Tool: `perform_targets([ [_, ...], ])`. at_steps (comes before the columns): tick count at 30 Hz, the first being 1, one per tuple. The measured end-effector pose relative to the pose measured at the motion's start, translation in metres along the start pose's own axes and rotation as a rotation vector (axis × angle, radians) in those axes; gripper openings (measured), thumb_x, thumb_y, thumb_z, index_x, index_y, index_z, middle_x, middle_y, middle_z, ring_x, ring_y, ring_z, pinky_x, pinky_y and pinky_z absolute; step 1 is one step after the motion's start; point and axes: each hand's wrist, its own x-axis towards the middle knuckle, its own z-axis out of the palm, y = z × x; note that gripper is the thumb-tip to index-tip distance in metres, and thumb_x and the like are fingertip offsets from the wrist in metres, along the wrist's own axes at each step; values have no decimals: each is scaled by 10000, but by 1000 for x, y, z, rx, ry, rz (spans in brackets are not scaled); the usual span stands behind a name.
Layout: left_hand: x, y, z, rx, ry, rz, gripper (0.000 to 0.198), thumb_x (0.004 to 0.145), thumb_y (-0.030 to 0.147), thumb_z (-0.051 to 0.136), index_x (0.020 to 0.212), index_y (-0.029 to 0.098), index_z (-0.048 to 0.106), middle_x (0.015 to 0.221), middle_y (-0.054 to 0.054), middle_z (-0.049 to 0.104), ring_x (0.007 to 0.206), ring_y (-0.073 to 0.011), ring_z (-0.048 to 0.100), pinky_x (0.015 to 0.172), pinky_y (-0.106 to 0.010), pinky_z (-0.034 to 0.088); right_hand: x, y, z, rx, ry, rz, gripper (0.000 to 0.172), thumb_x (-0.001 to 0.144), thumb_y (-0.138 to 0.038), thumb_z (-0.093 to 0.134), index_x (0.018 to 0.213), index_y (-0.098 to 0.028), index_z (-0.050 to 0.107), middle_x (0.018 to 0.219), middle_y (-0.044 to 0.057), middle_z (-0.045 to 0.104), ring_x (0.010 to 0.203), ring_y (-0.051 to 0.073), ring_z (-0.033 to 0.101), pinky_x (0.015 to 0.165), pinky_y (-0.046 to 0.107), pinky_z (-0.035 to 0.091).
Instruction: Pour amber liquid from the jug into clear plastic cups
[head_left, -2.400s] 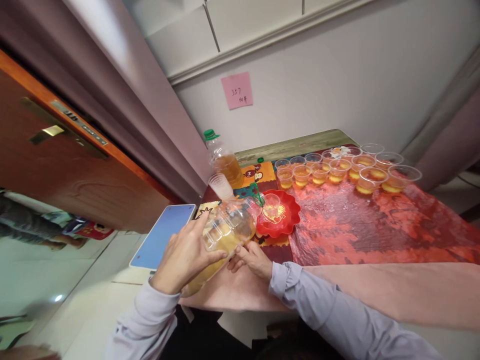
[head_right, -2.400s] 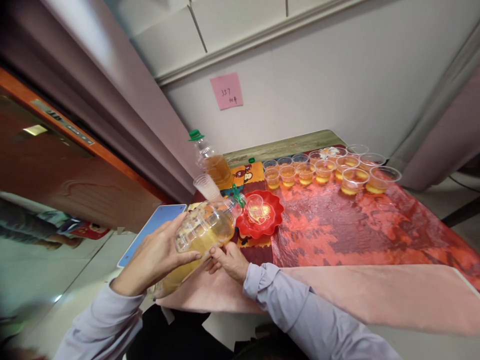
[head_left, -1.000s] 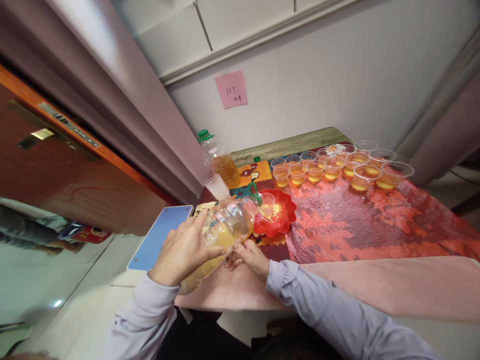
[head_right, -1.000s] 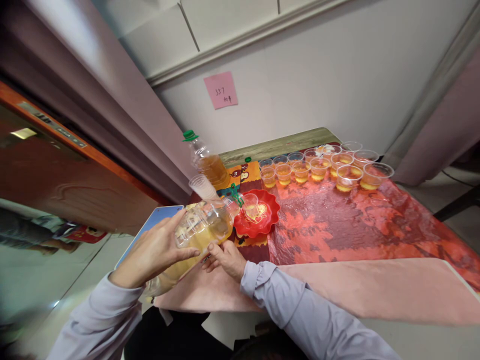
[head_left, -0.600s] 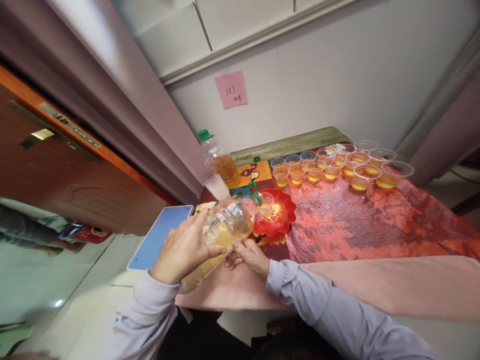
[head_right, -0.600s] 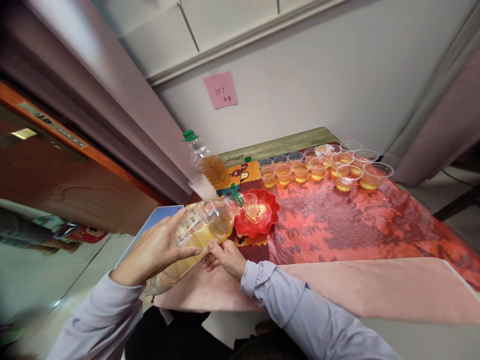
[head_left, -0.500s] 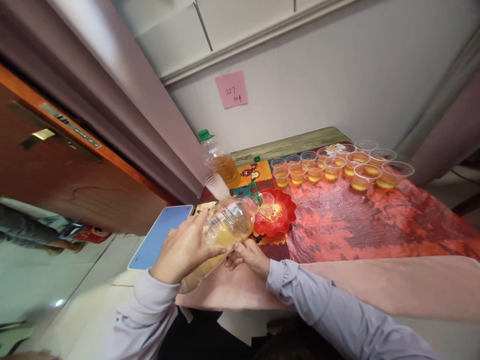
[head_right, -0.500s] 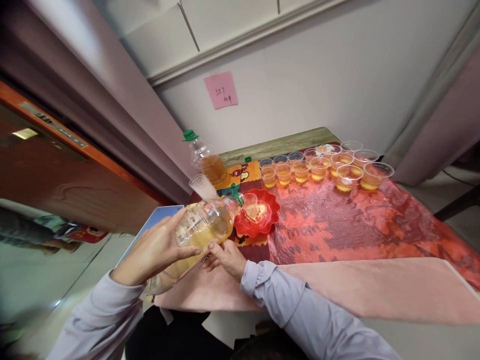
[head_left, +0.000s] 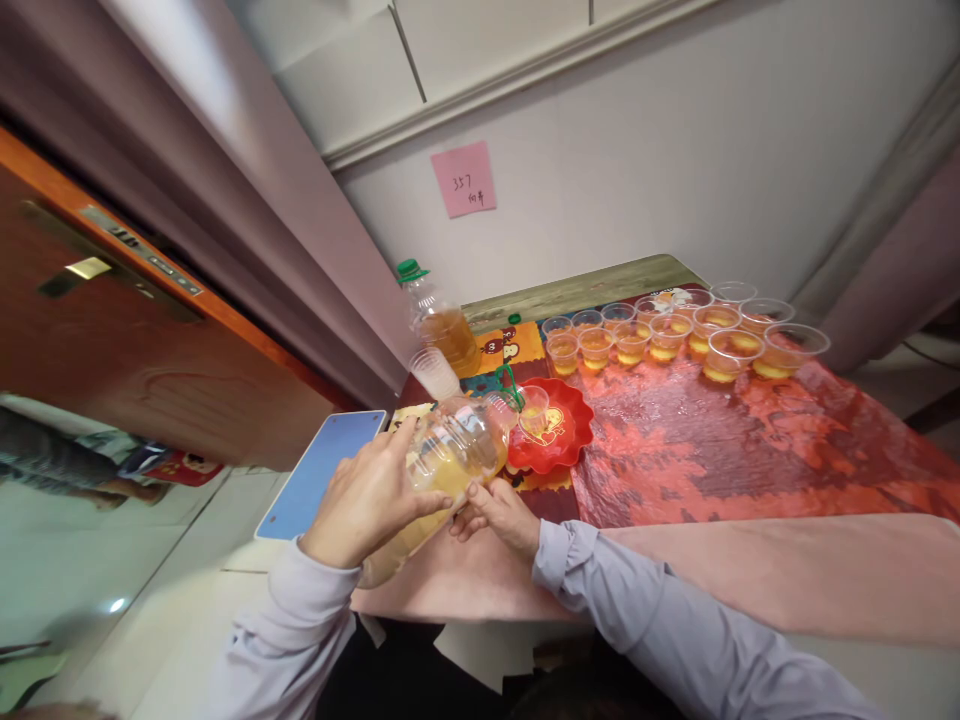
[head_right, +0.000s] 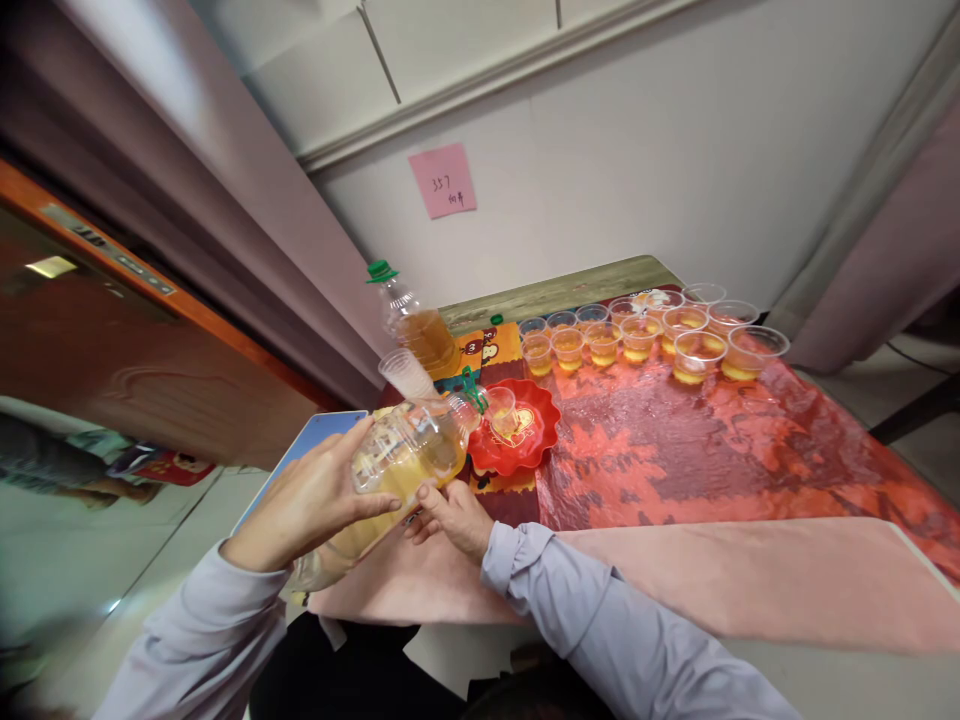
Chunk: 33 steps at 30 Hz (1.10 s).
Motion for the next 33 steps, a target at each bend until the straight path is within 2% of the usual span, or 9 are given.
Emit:
perform_targets([
  [4, 1, 3, -4, 14, -92, -48, 1072, 779, 593, 800, 1683, 239, 346, 1514, -207, 638, 1369, -426, 640, 1084, -509, 521, 1, 1, -2, 5, -6, 3, 889, 731, -942, 708, 1022, -102, 734, 835, 124, 756, 737, 212, 752, 721, 373, 632],
  [13, 2, 3, -4, 28, -95, -43, 1080, 773, 619, 784, 1684, 247, 339, 1481, -197, 661, 1348, -435, 649, 1034, -516, 540, 3, 3, -4, 2, -12, 18, 865, 725, -945, 711, 967, -115, 722, 782, 97, 731, 751, 225, 754, 751, 406, 638],
  [18, 1, 5, -5, 17, -109, -51, 1038, 795, 564, 789, 1680, 230, 360, 1502, -202, 643, 1375, -432, 627, 1067, -525, 519, 2, 2, -3, 4, -21, 18, 862, 736, -941, 707, 972, -113, 721, 767, 85, 723, 711, 206, 737, 755, 406, 637],
  [33, 2, 6, -5, 25, -115, -65, 1072, 784, 592, 792, 1687, 247, 329, 1525, -209, 628, 1401, -438, 617, 1100, -535, 509, 1, -1, 0, 11, -5, 4, 866, 711, -949, 718, 954, -118, 711, 784, 80, 714, 708, 199, 741, 705, 362, 627],
])
